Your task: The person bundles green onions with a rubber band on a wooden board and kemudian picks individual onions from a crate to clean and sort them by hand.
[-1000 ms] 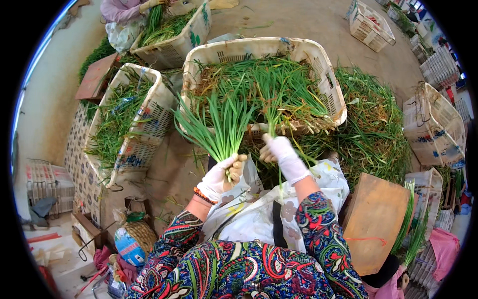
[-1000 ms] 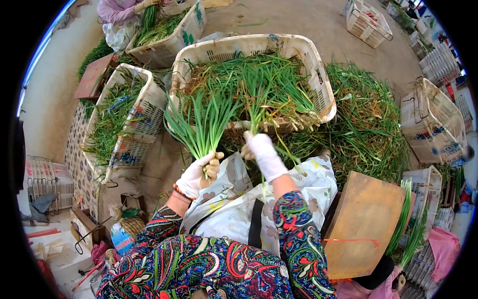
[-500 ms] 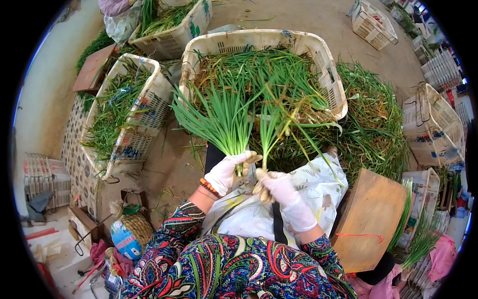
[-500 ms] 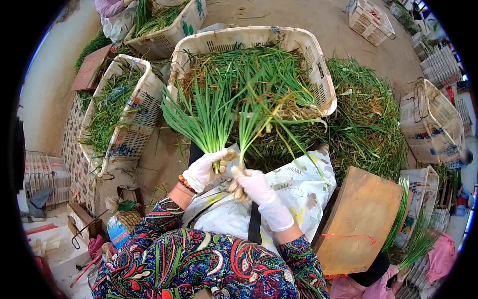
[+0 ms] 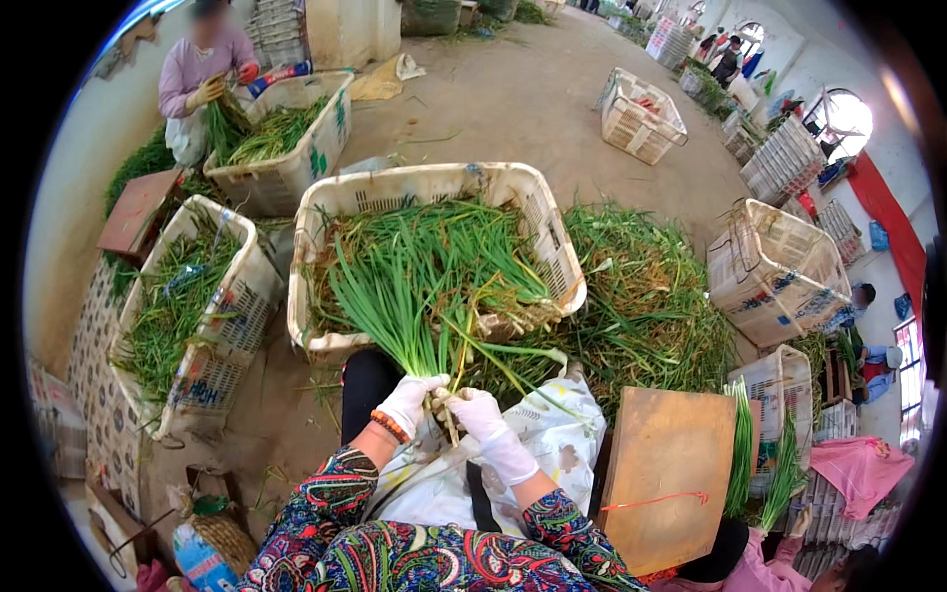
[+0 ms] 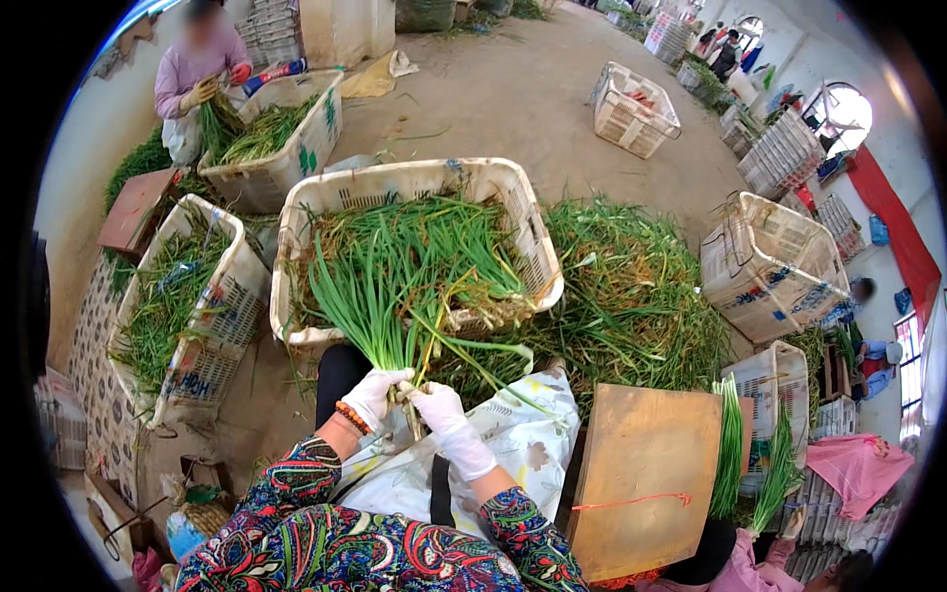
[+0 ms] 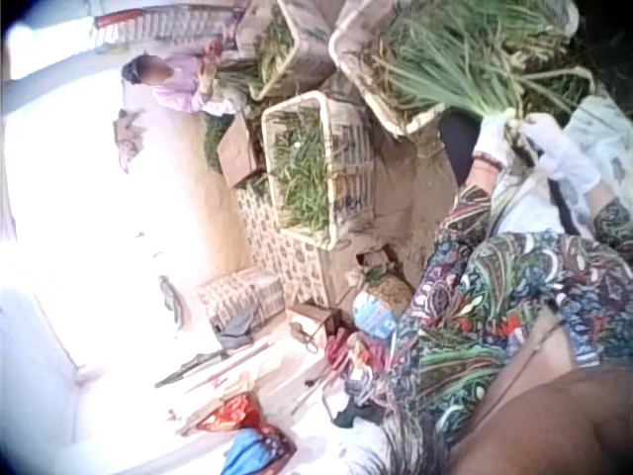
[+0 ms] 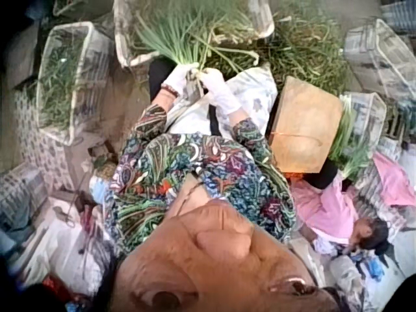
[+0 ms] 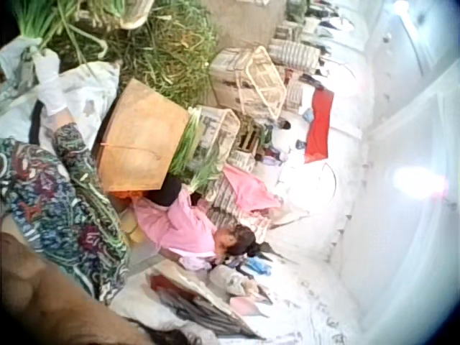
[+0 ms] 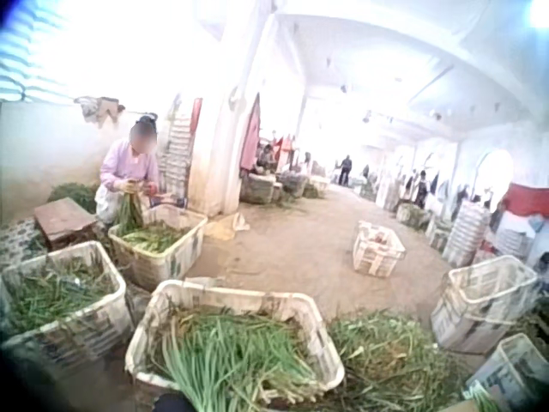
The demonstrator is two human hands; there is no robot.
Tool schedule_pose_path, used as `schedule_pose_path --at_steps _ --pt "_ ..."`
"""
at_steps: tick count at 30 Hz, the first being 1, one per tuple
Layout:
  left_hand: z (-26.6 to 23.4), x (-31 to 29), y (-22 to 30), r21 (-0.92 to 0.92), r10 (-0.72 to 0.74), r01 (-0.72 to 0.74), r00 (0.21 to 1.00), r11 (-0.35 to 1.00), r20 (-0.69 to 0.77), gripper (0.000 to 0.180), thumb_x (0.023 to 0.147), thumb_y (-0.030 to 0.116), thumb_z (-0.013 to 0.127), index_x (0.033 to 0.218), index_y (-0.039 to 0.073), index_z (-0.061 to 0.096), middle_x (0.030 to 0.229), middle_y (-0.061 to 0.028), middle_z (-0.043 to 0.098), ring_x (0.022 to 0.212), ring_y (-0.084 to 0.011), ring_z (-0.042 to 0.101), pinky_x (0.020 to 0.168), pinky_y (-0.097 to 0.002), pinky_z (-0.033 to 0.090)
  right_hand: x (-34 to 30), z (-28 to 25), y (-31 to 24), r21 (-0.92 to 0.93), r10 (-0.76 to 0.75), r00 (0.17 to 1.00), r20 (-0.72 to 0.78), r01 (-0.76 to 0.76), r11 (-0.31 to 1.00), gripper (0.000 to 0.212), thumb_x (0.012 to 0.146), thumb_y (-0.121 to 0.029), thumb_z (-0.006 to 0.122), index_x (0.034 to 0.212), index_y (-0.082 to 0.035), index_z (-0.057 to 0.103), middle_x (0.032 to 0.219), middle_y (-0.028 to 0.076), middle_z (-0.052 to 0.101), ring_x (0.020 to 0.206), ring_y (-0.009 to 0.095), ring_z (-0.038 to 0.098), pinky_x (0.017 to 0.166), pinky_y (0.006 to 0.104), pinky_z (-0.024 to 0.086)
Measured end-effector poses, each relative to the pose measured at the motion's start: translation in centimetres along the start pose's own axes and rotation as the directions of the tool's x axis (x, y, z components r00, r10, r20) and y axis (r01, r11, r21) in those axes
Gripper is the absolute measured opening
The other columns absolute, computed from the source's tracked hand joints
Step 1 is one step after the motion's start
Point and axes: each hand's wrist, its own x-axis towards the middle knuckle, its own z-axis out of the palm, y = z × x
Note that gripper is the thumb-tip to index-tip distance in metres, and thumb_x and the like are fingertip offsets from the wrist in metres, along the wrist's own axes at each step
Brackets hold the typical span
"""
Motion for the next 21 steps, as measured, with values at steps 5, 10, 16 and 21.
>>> schedule_pose_path --at_steps 5,10,16,21 --pt "1.8 -0.4 1.0 0.025 0.041 -0.039 0.994 0.999 -0.104 0.011 0.081 0.01 0.055 0.073 0.003 0.059 0.055 0.0016 0.049 0.044 -0.008 0.041 0.04 -0.0196 0.031 2.1 -0.4 2.6 -0.162 -0.139 0.98 -0.139 0.115 0.98 0.034 0.08 -0.036 0.054 0.071 -0.003 0.057 0.062 0.009 0.06 0.055 0.018 0.058 0.052 0.0286 0.044" --pt "1.9 0.4 1.3 0.068 0.047 -0.04 0.992 0.997 -0.12 0.013 0.08 0.012 0.056 0.079 0.0 0.062 0.053 0.0037 0.048 0.041 -0.0056 0.039 0.038 -0.0181 0.029 1.2 -1.2 1.3 -0.38 -0.24 0.946 -0.216 0.145 0.914 0.042 0.082 -0.041 0.049 0.068 -0.002 0.056 0.062 0.012 0.059 0.056 0.021 0.058 0.054 0.031 0.045" --pt "1.4 1.5 4.2 -0.223 0.03 -0.06 0.99 0.973 -0.136 0.007 0.08 0.008 0.057 0.081 0.001 0.058 0.058 0.0025 0.051 0.042 -0.0053 0.044 0.038 -0.0155 0.039 -3.8 -3.5 -3.3 0.082 -0.024 0.997 -0.078 0.03 0.996 0.031 0.084 -0.029 0.052 0.07 -0.002 0.055 0.066 0.007 0.062 0.046 0.009 0.05 0.042 0.0209 0.042" --pt "-0.2 2.8 4.3 -0.428 0.01 -0.016 1.0 0.904 -0.016 0.008 0.081 0.007 0.057 0.085 0.0 0.055 0.068 -0.0031 0.056 0.049 -0.0081 0.05 0.042 -0.0155 0.042 -2.8 -12.4 1.5 -0.86 -0.287 0.905 -0.315 -0.145 0.49 0.024 0.08 -0.025 0.05 0.081 -0.003 0.059 0.07 0.013 0.061 0.061 0.026 0.058 0.056 0.037 0.046"
